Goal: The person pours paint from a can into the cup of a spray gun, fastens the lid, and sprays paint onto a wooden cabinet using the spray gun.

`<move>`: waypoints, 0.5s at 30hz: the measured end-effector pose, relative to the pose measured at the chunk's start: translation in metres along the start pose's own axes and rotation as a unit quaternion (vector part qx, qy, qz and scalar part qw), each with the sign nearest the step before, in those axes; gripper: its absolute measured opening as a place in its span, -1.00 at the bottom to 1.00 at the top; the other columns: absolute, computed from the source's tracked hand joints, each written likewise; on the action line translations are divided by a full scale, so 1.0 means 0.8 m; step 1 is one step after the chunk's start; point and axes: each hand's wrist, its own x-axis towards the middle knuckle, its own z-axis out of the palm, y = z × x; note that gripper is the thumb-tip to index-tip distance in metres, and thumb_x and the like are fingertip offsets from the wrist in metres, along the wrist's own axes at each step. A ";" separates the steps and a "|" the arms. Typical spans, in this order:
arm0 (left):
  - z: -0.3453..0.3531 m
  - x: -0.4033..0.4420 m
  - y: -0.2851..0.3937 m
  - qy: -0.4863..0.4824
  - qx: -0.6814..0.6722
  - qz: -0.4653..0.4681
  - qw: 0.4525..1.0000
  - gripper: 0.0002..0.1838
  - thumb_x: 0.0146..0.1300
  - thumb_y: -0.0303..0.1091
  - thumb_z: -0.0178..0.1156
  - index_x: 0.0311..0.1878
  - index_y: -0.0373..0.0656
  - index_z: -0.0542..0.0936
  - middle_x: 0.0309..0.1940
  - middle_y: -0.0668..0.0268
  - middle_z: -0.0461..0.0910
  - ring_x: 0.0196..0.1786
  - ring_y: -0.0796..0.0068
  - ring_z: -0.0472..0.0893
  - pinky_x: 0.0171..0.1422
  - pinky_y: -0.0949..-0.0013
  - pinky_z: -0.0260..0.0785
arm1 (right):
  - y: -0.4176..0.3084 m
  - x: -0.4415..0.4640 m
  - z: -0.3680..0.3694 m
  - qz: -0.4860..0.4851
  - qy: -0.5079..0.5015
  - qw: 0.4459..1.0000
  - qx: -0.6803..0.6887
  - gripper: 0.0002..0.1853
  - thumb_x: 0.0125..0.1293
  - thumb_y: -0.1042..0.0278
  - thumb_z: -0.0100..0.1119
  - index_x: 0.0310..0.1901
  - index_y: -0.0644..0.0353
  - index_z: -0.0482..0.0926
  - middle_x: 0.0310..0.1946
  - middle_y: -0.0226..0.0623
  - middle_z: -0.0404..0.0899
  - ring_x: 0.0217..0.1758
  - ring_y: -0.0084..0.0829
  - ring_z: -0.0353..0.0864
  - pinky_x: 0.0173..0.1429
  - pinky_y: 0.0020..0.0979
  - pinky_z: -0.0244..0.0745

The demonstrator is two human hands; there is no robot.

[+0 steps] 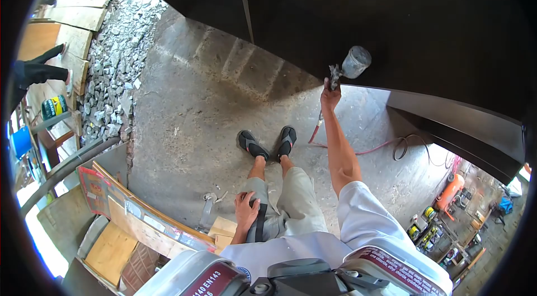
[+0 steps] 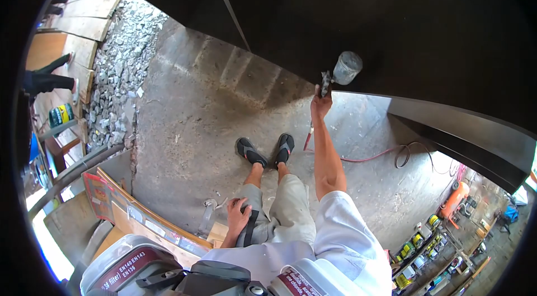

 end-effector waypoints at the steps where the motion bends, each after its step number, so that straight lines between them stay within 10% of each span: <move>1: 0.004 -0.002 0.004 0.004 0.000 -0.005 1.000 -0.59 0.16 -0.14 0.33 0.10 0.04 0.62 0.12 0.10 0.40 0.18 0.01 0.40 0.30 0.05 0.29 | -0.011 0.011 0.006 0.011 -0.036 0.999 -0.037 -0.54 0.33 0.09 0.29 0.11 0.26 0.56 -0.10 -0.06 0.69 -0.04 -0.09 0.64 0.06 -0.24 0.47; 15: -0.024 0.029 0.038 0.122 -0.048 0.017 0.991 -0.57 0.20 -0.10 0.32 0.08 -0.10 0.62 0.00 0.08 0.58 0.19 0.06 0.45 0.28 0.05 0.25 | -0.085 0.079 0.075 -0.025 -0.209 0.967 -0.146 -0.50 0.28 -0.10 0.30 -0.30 0.33 0.61 -0.43 0.09 0.61 -0.34 0.15 0.56 -0.23 -0.11 0.43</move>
